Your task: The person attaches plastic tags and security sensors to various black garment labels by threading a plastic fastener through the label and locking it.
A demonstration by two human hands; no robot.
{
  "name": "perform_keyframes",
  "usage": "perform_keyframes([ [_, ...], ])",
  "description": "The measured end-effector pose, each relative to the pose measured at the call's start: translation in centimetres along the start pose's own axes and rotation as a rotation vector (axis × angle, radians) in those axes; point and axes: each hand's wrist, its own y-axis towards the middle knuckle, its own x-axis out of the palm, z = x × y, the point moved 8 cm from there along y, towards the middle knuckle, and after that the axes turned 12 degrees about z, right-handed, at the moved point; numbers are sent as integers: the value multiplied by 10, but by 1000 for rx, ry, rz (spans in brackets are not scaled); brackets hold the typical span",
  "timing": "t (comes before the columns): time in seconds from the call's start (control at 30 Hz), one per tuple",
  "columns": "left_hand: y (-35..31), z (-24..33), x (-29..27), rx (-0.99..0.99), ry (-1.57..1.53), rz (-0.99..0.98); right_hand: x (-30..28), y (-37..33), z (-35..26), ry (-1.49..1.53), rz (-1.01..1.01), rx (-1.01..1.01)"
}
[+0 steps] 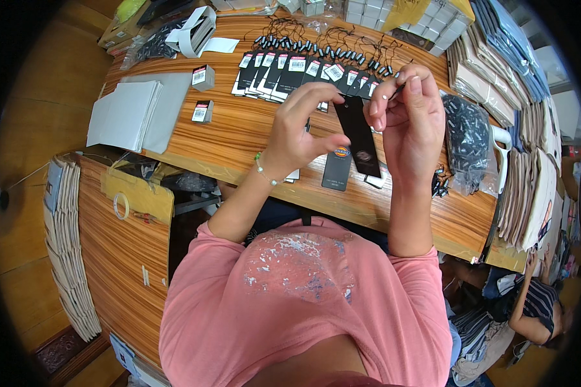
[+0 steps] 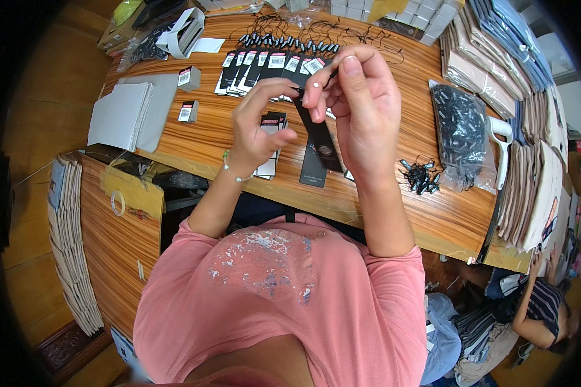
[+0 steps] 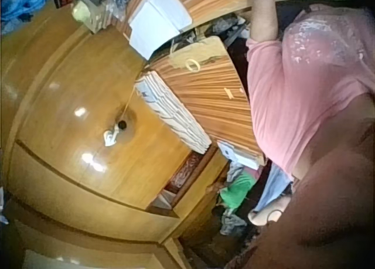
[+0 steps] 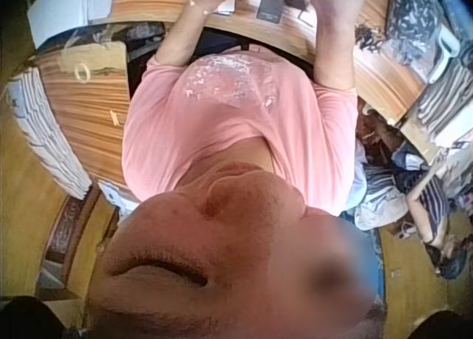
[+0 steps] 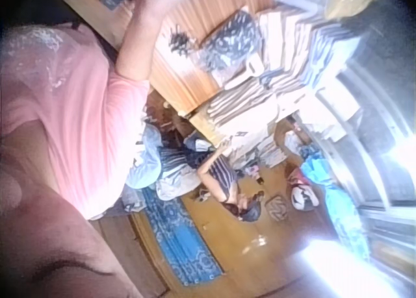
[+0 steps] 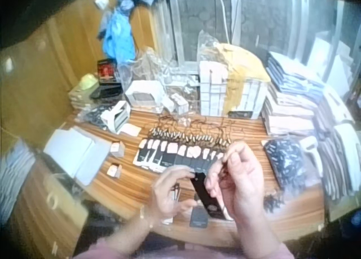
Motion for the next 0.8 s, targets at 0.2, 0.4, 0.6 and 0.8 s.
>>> perform_keyframes([
  [0.2,-12,-22,23,-429,-203,-69,8,-1,6,-132,-27,39],
  [0.4,-18,-24,29,-665,-661,-144,-5,9,-3,-12,6,11],
  [0.6,-30,-30,35,-828,-748,-336,-6,10,-1,80,-18,44],
  [0.8,-25,-27,29,-731,-558,-304,-11,11,-6,35,-6,-3],
])
